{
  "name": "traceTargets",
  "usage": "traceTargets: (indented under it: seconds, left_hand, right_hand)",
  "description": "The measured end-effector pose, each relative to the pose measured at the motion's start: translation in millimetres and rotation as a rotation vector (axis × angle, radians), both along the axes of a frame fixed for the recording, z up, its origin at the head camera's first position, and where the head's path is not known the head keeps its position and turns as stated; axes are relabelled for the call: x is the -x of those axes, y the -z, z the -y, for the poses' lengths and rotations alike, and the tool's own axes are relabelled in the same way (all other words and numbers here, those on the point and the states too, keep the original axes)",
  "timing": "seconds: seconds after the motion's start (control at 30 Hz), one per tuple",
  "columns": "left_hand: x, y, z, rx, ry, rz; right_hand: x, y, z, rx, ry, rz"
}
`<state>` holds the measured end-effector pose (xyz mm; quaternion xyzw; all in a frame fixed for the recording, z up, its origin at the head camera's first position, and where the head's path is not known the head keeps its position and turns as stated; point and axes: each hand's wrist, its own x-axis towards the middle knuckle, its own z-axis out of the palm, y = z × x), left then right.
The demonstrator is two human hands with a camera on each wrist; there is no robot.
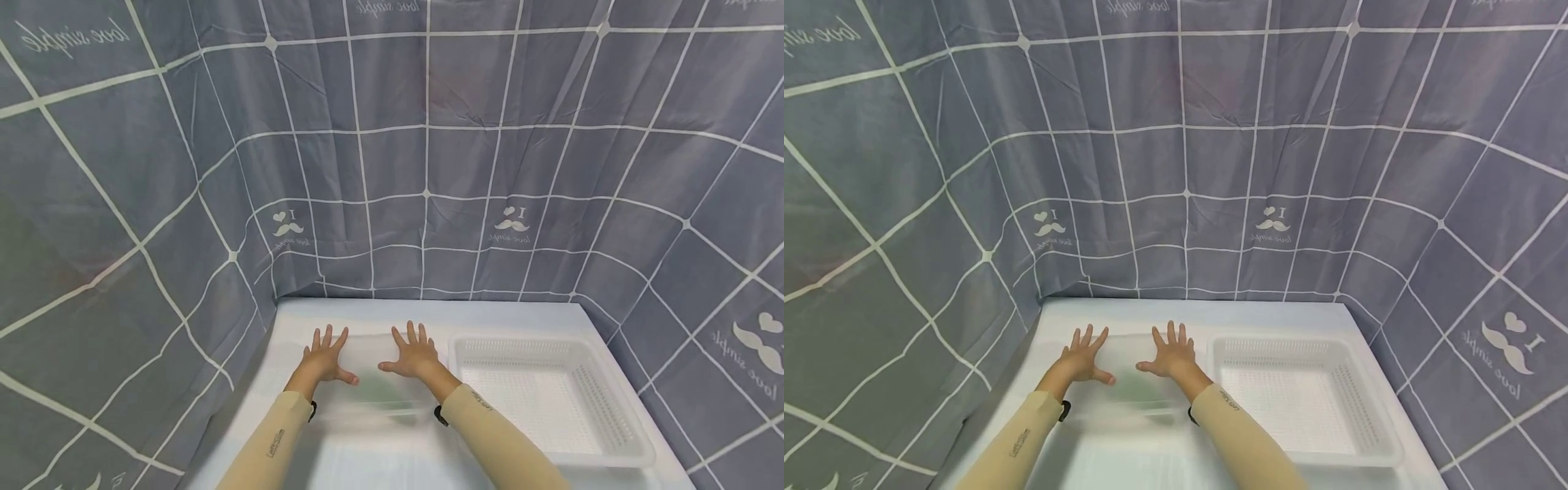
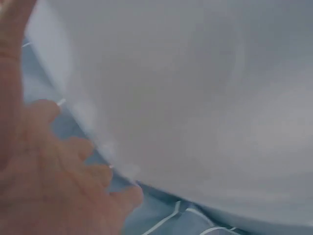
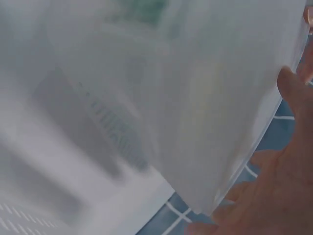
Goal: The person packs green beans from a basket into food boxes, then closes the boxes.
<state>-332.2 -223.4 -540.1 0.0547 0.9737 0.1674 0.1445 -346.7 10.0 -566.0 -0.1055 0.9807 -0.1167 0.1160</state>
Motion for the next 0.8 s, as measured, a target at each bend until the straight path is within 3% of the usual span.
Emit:
traceTargets:
  seconds: [0.1,0.23,0.33,0.47,0.63,0.8]
  left_hand:
    - [-9.9,-0.9,-0.5,0.011,0.012,-0.08]
    - [-35.4,-0.1,-3.8,0.005,0.029,-0.2]
    - [-56.0,10.6,-7.1,0.001,0.023,-0.293]
    - [-76.6,35.1,-11.0,0.016,-0.028,-0.39]
    - [-89.7,59.5,-15.4,0.069,-0.066,-0.476]
    - [-93.7,67.1,-17.9,0.097,-0.064,-0.536]
  right_hand:
    - [-8.7,-1.4,-0.9,0.02,-0.004,-0.035]
    - [-32.8,-1.9,-1.5,0.079,-0.027,-0.101]
    - [-54.7,-0.3,-0.9,0.121,-0.044,-0.147]
    - [-77.2,9.1,0.3,0.129,-0.047,-0.216]
    - [-91.3,27.8,1.2,0.099,-0.025,-0.316]
    - [-96.2,40.6,0.9,0.02,-0.017,-0.381]
